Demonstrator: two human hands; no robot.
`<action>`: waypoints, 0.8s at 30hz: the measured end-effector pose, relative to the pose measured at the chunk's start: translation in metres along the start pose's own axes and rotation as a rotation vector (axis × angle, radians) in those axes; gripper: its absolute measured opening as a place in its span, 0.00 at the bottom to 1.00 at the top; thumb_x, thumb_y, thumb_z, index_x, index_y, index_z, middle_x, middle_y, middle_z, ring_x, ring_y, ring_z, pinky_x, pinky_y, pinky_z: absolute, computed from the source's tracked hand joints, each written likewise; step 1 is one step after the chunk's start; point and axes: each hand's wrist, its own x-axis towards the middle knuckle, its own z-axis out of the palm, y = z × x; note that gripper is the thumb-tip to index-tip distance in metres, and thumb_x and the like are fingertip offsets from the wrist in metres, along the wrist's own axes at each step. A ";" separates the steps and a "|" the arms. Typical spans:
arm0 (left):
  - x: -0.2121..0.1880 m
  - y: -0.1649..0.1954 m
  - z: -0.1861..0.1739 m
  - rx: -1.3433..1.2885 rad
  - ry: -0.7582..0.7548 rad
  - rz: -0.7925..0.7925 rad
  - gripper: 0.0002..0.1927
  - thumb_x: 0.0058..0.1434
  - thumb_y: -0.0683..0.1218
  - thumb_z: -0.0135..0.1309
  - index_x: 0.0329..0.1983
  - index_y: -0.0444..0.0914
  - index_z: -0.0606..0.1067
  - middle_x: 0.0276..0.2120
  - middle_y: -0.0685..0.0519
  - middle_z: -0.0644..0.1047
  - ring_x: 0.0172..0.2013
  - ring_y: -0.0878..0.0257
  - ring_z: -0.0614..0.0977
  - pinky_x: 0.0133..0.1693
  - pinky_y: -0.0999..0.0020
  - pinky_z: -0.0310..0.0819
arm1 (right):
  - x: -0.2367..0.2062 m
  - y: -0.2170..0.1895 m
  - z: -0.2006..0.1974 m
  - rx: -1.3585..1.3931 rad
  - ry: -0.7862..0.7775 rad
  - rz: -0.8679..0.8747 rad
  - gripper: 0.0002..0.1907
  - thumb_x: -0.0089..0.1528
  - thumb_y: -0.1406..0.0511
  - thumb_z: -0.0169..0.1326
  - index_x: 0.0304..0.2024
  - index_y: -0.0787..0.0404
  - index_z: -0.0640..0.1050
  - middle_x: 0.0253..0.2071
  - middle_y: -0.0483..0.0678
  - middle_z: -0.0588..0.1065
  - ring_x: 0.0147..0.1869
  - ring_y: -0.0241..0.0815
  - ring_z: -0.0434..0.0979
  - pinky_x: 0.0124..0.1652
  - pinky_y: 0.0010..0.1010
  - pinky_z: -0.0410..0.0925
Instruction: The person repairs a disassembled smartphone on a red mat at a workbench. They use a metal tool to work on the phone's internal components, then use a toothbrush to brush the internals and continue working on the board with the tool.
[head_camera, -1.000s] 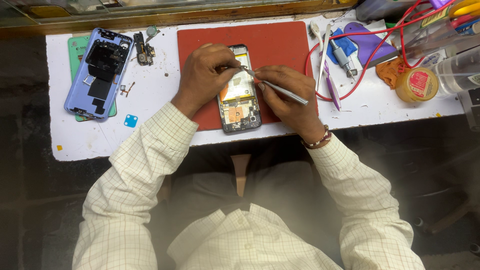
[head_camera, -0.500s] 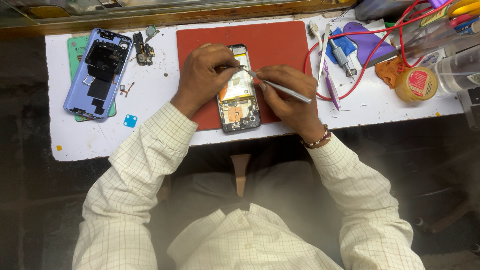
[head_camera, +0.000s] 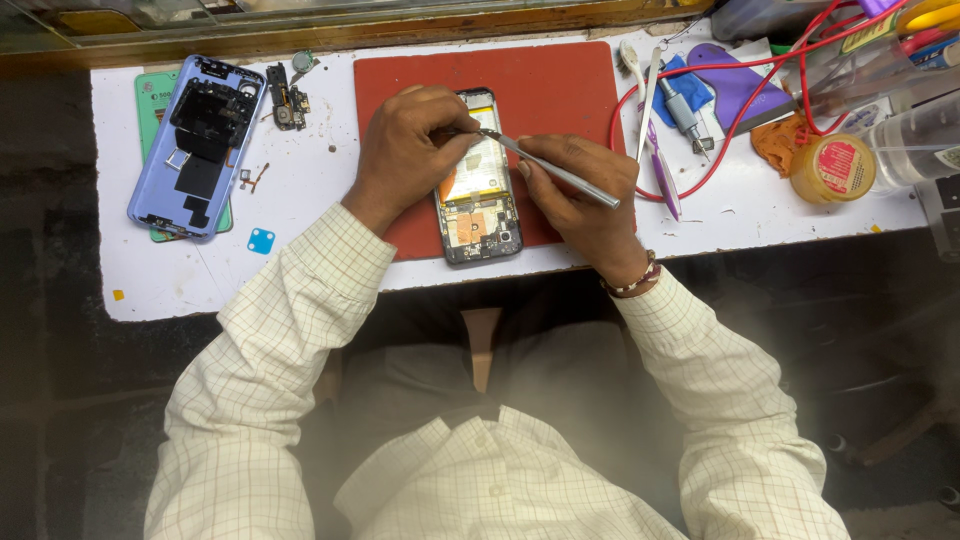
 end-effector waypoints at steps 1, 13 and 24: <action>0.000 0.000 0.000 0.002 -0.003 -0.005 0.03 0.58 0.39 0.65 0.31 0.37 0.81 0.32 0.54 0.82 0.35 0.61 0.81 0.37 0.65 0.76 | 0.000 0.000 0.000 -0.006 0.001 -0.005 0.08 0.64 0.75 0.62 0.47 0.68 0.82 0.42 0.55 0.82 0.42 0.46 0.85 0.41 0.29 0.76; 0.000 0.000 0.001 0.016 -0.011 -0.008 0.05 0.58 0.41 0.67 0.30 0.37 0.81 0.32 0.55 0.82 0.34 0.62 0.81 0.36 0.66 0.76 | -0.003 0.002 0.007 -0.083 0.000 -0.168 0.12 0.64 0.75 0.63 0.51 0.68 0.80 0.44 0.55 0.81 0.45 0.50 0.84 0.43 0.33 0.76; -0.003 0.000 0.000 0.012 0.002 -0.001 0.04 0.58 0.39 0.66 0.31 0.37 0.81 0.33 0.54 0.82 0.35 0.61 0.81 0.36 0.66 0.76 | -0.004 0.000 0.007 -0.069 -0.022 -0.181 0.15 0.62 0.77 0.61 0.51 0.66 0.80 0.47 0.54 0.80 0.48 0.49 0.84 0.46 0.34 0.77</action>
